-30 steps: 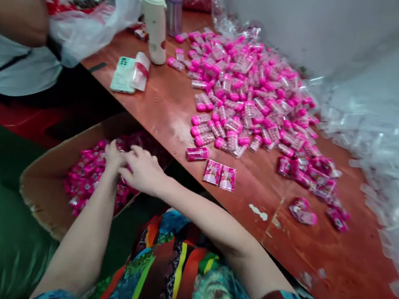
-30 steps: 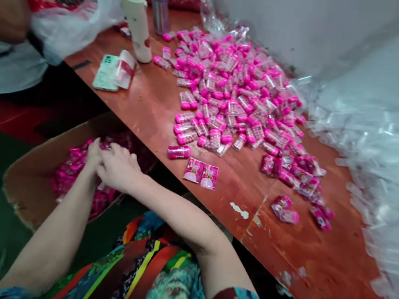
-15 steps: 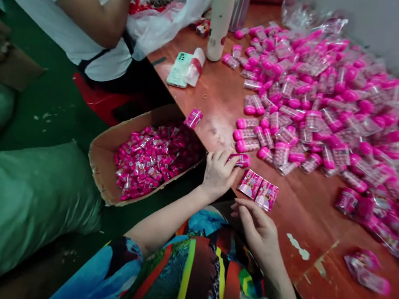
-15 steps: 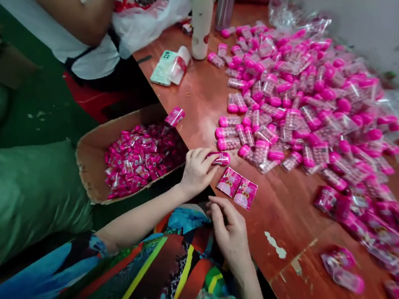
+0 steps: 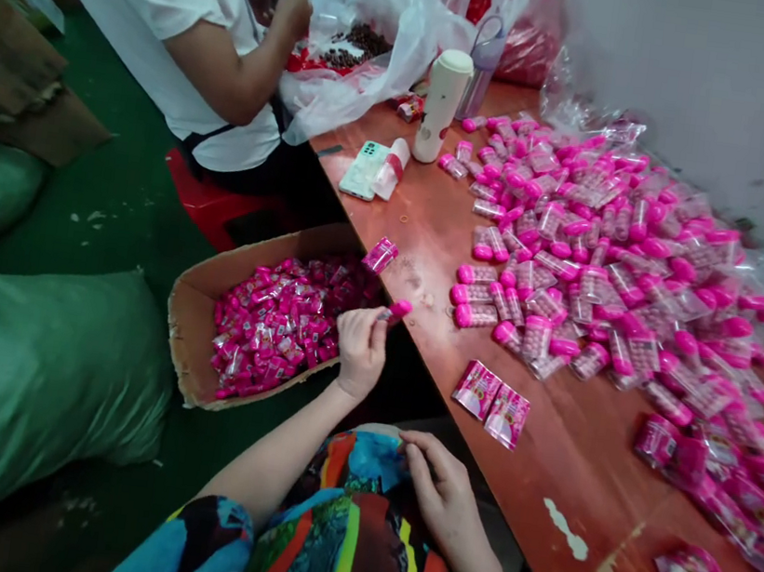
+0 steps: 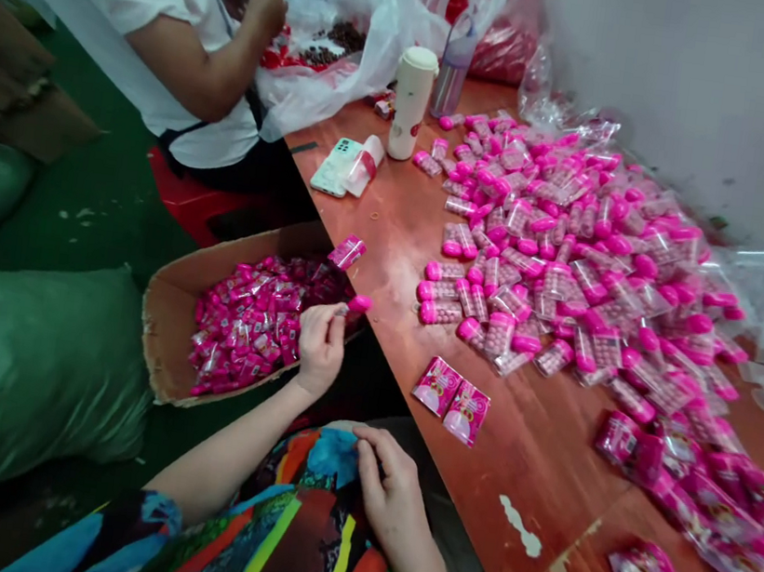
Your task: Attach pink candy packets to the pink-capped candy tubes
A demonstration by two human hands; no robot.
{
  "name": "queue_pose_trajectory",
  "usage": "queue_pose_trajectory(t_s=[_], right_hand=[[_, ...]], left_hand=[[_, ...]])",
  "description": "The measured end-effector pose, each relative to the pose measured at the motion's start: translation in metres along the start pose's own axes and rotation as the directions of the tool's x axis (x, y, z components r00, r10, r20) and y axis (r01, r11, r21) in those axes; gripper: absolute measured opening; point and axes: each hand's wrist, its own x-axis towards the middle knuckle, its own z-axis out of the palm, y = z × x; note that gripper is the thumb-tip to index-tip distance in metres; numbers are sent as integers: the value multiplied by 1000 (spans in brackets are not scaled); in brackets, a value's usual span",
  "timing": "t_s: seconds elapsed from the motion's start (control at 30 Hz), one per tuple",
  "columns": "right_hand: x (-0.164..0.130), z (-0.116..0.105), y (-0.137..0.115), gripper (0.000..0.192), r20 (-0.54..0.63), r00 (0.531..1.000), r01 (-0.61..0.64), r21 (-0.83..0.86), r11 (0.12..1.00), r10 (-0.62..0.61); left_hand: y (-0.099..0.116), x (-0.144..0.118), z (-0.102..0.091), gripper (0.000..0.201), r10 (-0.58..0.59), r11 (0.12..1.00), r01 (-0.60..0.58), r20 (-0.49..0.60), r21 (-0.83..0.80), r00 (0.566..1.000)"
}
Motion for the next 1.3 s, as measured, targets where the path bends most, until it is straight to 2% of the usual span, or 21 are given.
queue_pose_trajectory(t_s=[0.07,0.13,0.27,0.37,0.43,0.67,0.77,0.83,0.87,0.97,1.03,1.1,1.17,1.2,1.27,1.3], right_hand=[[0,2,3,26,18,1000,-11,-12,1000,11],[1,4,6,27,35,999,-16,-25,1000,16],[3,8,6,30,93,996,20,-78,997,-13],[4,8,8,31,138,990,30,-116,993,-14],[4,8,11,31,143,990,20,-139,990,0],[9,10,14,30,144,990,20,-145,989,1],[13,12,11,28,168,986,37,-147,988,-12],[15,13,10,26,176,984,35,-152,988,-8],[15,13,10,25,174,985,30,-152,988,-3],[14,12,15,31,159,987,-10,-156,988,35],[14,14,22,36,136,986,-73,-141,987,93],[14,18,30,42,86,985,-146,-70,987,152],[14,23,37,49,32,981,-193,46,980,192],[15,25,39,54,12,979,-205,100,974,205],[17,27,42,61,-23,972,-227,164,960,234],[18,27,42,61,-42,968,-236,172,957,246]], left_hand=[[-17,8,-7,34,-183,976,195,-126,93,975],[-24,21,-5,41,-292,943,316,-202,102,935],[-11,58,24,45,-293,955,279,-163,-101,942],[2,80,47,37,-343,937,329,-132,-121,930],[4,86,55,26,-384,920,371,-100,-123,918],[-5,74,53,17,-443,851,380,-107,-361,890],[-3,65,50,13,-500,783,417,-69,-461,863],[-2,56,46,15,-586,683,500,11,-533,810],[-1,51,42,16,-639,607,553,63,-571,766],[-4,29,22,21,-765,321,676,240,-663,598],[-6,10,4,26,-767,142,709,376,-691,520],[-7,-12,-15,30,-679,-13,761,564,-649,470],[-4,-35,-32,33,-559,-85,852,733,-516,388],[-2,-46,-39,34,-509,-92,900,797,-425,324],[3,-67,-48,36,-426,-96,957,880,-274,210],[6,-75,-51,38,-374,-88,971,911,-223,175]])
